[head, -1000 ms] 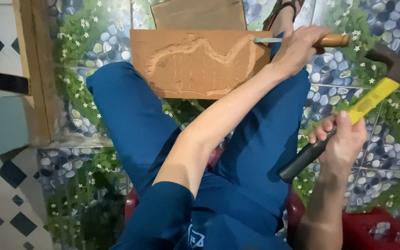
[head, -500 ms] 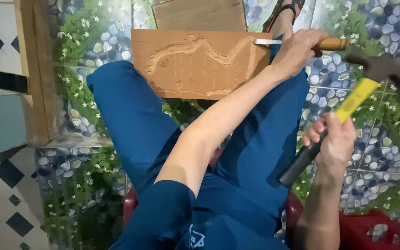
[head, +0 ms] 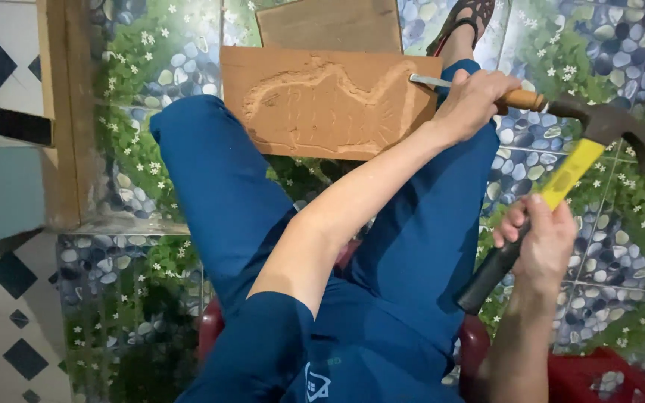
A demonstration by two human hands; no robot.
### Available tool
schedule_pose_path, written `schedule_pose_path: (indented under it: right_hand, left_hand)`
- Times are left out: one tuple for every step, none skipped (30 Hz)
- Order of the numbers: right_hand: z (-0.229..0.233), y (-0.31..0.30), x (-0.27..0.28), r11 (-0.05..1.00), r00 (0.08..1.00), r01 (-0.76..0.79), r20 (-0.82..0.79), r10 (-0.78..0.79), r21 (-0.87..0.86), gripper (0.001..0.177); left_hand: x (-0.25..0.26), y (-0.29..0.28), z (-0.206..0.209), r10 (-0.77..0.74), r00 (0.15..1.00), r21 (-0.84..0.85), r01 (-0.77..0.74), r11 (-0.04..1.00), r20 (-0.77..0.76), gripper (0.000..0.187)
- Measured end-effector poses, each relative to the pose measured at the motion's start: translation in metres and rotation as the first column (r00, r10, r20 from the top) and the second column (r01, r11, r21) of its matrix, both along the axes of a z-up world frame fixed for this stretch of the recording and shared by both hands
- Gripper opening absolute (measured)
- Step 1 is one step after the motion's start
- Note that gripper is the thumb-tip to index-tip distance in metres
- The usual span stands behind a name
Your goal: The person carves a fish design into a wooden block using a hammer and chisel while sitting on the floor.
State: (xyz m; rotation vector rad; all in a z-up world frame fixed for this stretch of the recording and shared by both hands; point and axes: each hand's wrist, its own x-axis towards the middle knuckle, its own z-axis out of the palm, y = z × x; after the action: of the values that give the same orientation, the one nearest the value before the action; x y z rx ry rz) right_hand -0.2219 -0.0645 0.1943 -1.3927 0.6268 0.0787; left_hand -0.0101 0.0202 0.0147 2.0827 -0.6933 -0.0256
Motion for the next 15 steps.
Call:
schedule_pose_path:
  right_hand:
    - [0.000,-0.001,0.000,1.000,1.000,-0.002,-0.001,0.002,-0.002,0.014]
    - [-0.001,-0.002,0.000,0.999,0.999,0.052,0.016,-0.052,-0.005,0.015]
    - [-0.001,-0.004,0.002,0.994,0.994,0.106,0.036,-0.105,-0.006,0.016]
    - [-0.004,-0.008,0.001,0.995,0.994,0.104,0.039,-0.104,-0.007,0.016]
    - [-0.008,-0.011,-0.001,0.991,0.991,0.136,0.014,-0.136,-0.002,0.016]
    - [-0.013,-0.014,-0.002,0.986,0.986,0.168,-0.010,-0.168,0.002,0.017]
    - [-0.012,-0.010,-0.003,0.985,0.985,0.172,-0.018,-0.172,0.003,0.017]
    - [-0.011,-0.007,-0.003,0.982,0.982,0.187,-0.031,-0.186,0.034,0.014]
    - [-0.010,-0.005,-0.003,0.977,0.979,0.205,-0.039,-0.202,0.061,0.011]
    - [-0.004,0.001,-0.002,0.975,0.977,0.212,-0.041,-0.210,0.060,0.011]
    - [0.002,0.008,0.001,0.980,0.979,0.192,-0.074,-0.188,0.044,0.013]
    - [0.008,0.015,0.005,0.985,0.980,0.171,-0.106,-0.168,0.028,0.016]
    - [-0.002,0.012,0.003,0.984,0.980,0.175,-0.105,-0.171,0.031,0.016]
    - [-0.013,0.009,0.002,0.982,0.981,0.177,-0.092,-0.170,0.068,0.015]
    - [-0.024,0.006,0.000,0.978,0.982,0.179,-0.081,-0.171,0.105,0.016]
  left_hand:
    - [-0.001,0.002,0.004,0.002,1.000,-0.002,-0.002,1.000,-0.001,0.050]
    - [-0.003,0.003,0.007,-0.004,1.000,-0.010,0.004,1.000,-0.021,0.048]
    - [-0.002,0.005,0.011,-0.010,0.999,-0.017,0.009,1.000,-0.038,0.046]
    - [-0.003,0.009,0.025,-0.008,0.999,-0.019,0.008,1.000,-0.035,0.046]
    - [-0.005,0.016,0.037,-0.008,1.000,-0.146,0.008,0.989,-0.001,0.040]
    - [-0.007,0.022,0.049,-0.005,0.999,-0.271,0.014,0.963,0.034,0.035]
    - [-0.007,0.032,0.058,-0.009,1.000,-0.268,0.016,0.963,0.026,0.035]
    - [-0.007,0.041,0.067,-0.033,0.994,-0.333,-0.005,0.943,-0.108,0.045]
    - [-0.005,0.047,0.076,-0.067,0.970,-0.396,-0.032,0.918,-0.234,0.055]
    - [0.004,0.068,0.063,-0.074,0.969,-0.396,-0.027,0.918,-0.237,0.055]
    - [0.019,0.089,0.052,0.117,0.967,-0.162,-0.156,0.974,-0.226,0.036]
    - [0.033,0.110,0.041,0.297,0.940,0.076,-0.288,0.955,-0.169,0.023]
    - [0.033,0.122,0.030,0.294,0.941,0.078,-0.285,0.955,-0.167,0.023]
    - [0.034,0.133,0.018,0.355,0.923,0.152,-0.333,0.931,-0.148,0.031]
    - [0.035,0.145,0.006,0.412,0.903,0.224,-0.378,0.898,-0.125,0.046]
